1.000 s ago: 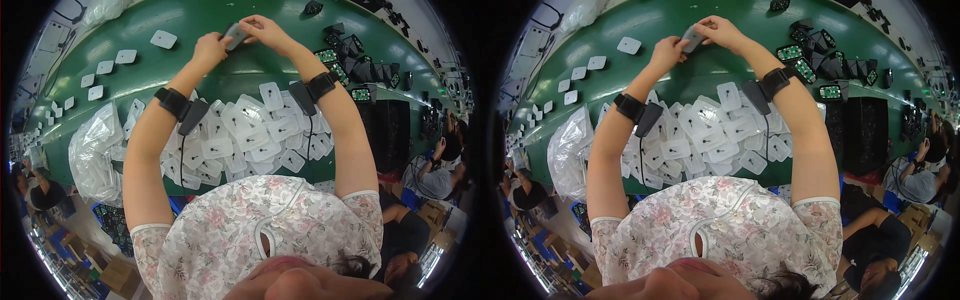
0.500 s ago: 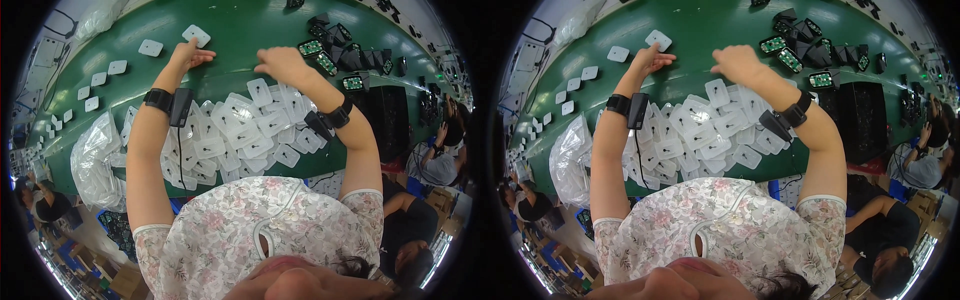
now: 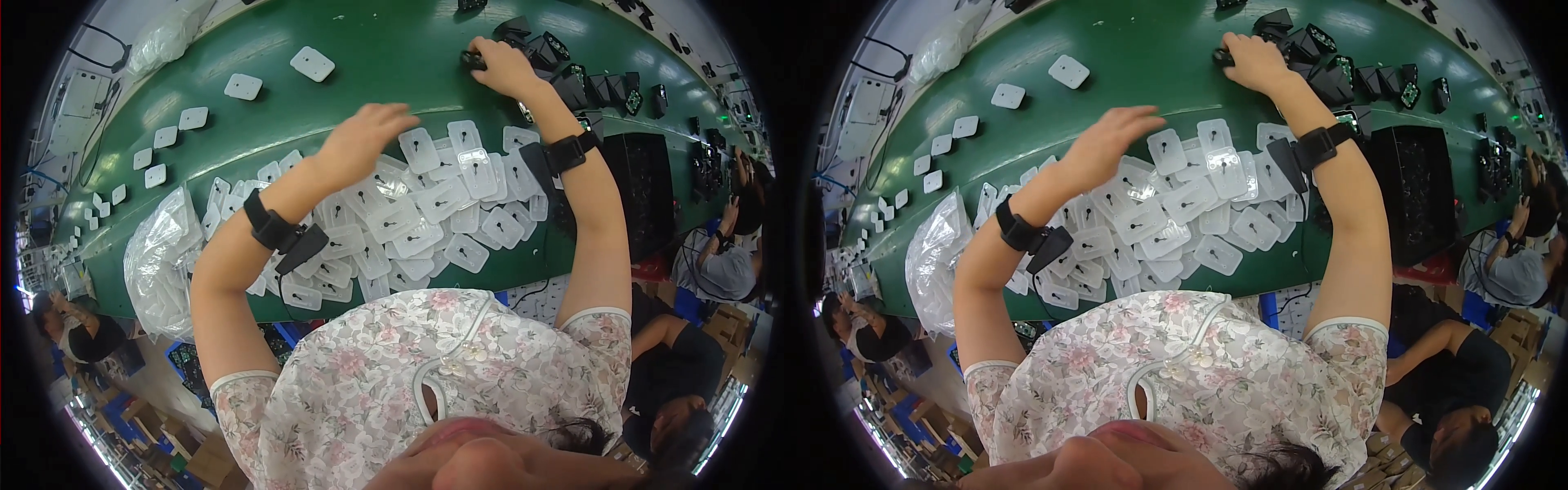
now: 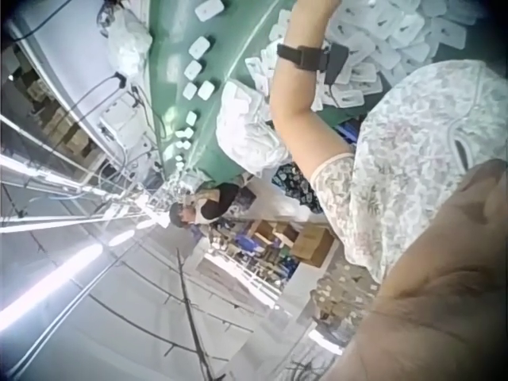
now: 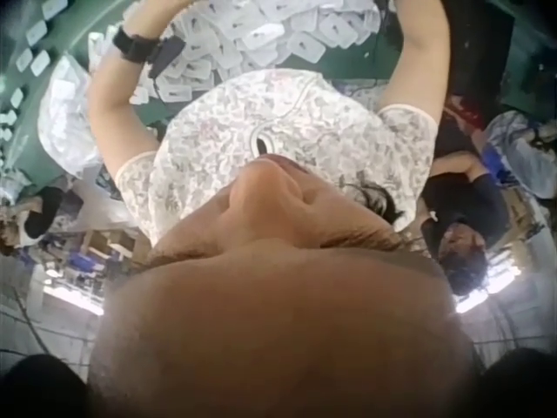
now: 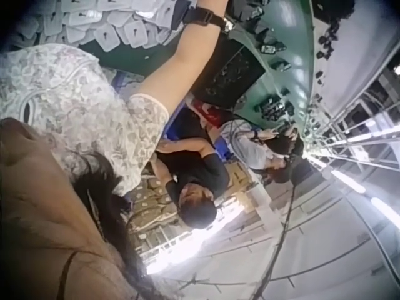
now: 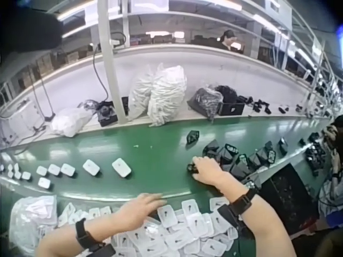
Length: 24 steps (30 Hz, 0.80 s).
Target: Assembling electronic components by inserting small black modules into white plastic housings.
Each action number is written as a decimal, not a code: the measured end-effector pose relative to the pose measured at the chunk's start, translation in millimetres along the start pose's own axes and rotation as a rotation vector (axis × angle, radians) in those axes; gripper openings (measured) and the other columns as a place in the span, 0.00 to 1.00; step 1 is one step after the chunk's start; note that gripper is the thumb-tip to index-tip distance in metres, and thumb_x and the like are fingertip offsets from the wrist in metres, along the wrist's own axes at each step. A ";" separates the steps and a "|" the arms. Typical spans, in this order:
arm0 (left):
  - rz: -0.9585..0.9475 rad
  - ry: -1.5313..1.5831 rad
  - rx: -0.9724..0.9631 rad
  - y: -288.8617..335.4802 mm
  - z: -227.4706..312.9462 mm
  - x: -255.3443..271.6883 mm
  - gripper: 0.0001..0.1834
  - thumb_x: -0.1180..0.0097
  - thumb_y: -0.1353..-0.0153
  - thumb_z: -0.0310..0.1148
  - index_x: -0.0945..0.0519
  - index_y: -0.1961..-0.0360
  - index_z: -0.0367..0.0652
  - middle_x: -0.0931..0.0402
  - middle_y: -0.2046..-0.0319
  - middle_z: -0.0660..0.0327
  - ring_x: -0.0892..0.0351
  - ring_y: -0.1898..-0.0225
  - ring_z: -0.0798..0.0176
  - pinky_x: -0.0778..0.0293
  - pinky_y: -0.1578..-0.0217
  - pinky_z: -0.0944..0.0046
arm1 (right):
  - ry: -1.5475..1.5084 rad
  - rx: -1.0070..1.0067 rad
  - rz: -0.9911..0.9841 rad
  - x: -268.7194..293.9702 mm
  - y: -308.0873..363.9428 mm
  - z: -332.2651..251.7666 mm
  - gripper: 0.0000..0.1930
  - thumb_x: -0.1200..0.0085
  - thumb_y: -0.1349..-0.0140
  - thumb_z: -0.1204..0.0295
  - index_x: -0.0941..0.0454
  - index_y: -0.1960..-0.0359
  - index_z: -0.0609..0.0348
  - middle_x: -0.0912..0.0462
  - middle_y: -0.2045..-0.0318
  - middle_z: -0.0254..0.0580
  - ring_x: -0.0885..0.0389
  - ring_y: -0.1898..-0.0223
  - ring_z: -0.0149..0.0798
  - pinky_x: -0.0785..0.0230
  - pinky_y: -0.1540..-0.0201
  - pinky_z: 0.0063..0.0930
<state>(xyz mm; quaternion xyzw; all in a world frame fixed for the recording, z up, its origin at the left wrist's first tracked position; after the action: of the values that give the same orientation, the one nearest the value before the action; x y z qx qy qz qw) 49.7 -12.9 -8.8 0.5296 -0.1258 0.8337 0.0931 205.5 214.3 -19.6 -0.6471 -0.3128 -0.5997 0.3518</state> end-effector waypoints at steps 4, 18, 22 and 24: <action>-0.065 -0.106 -0.219 -7.0 16.4 -12.2 0.38 0.49 0.59 0.15 0.36 0.42 0.51 0.41 0.39 0.64 0.42 0.40 0.56 0.41 0.43 0.56 | -0.557 -0.052 -0.048 -3.6 -13.7 -14.0 0.17 0.44 0.48 0.63 0.25 0.61 0.60 0.21 0.65 0.45 0.23 0.61 0.43 0.33 0.57 0.28; 0.113 -0.172 0.043 -23.6 -9.3 5.3 0.33 0.38 0.58 0.31 0.34 0.47 0.43 0.29 0.61 0.57 0.32 0.55 0.54 0.34 0.54 0.60 | -0.073 0.025 0.122 -0.7 6.6 -17.3 0.20 0.47 0.46 0.60 0.29 0.52 0.53 0.26 0.60 0.45 0.28 0.55 0.47 0.33 0.53 0.37; 0.177 -0.306 0.312 -33.6 -34.1 -2.1 0.29 0.40 0.53 0.39 0.33 0.50 0.40 0.29 0.66 0.58 0.30 0.58 0.56 0.30 0.61 0.63 | -0.072 -0.035 0.069 0.1 2.0 -21.1 0.19 0.46 0.46 0.67 0.30 0.52 0.55 0.26 0.59 0.45 0.29 0.54 0.47 0.35 0.51 0.37; 0.179 -0.314 0.389 -37.9 -37.0 -3.6 0.28 0.40 0.53 0.41 0.33 0.52 0.41 0.29 0.67 0.60 0.29 0.59 0.58 0.28 0.64 0.64 | -0.080 -0.042 0.063 2.4 1.7 -22.2 0.19 0.47 0.46 0.68 0.30 0.52 0.55 0.26 0.59 0.45 0.29 0.54 0.47 0.35 0.51 0.37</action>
<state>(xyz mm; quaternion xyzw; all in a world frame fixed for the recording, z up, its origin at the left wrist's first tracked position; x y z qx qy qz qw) 30.4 34.5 -22.9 0.6470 -0.0221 0.7549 -0.1053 194.7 194.9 -16.5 -0.6874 -0.2936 -0.5682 0.3441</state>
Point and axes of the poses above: each hand's wrist, its own y-axis away from the middle knuckle, its own x-axis out of the back of the hand, z = x × y, the point moved 3 cm from there along -y, towards the middle knuckle
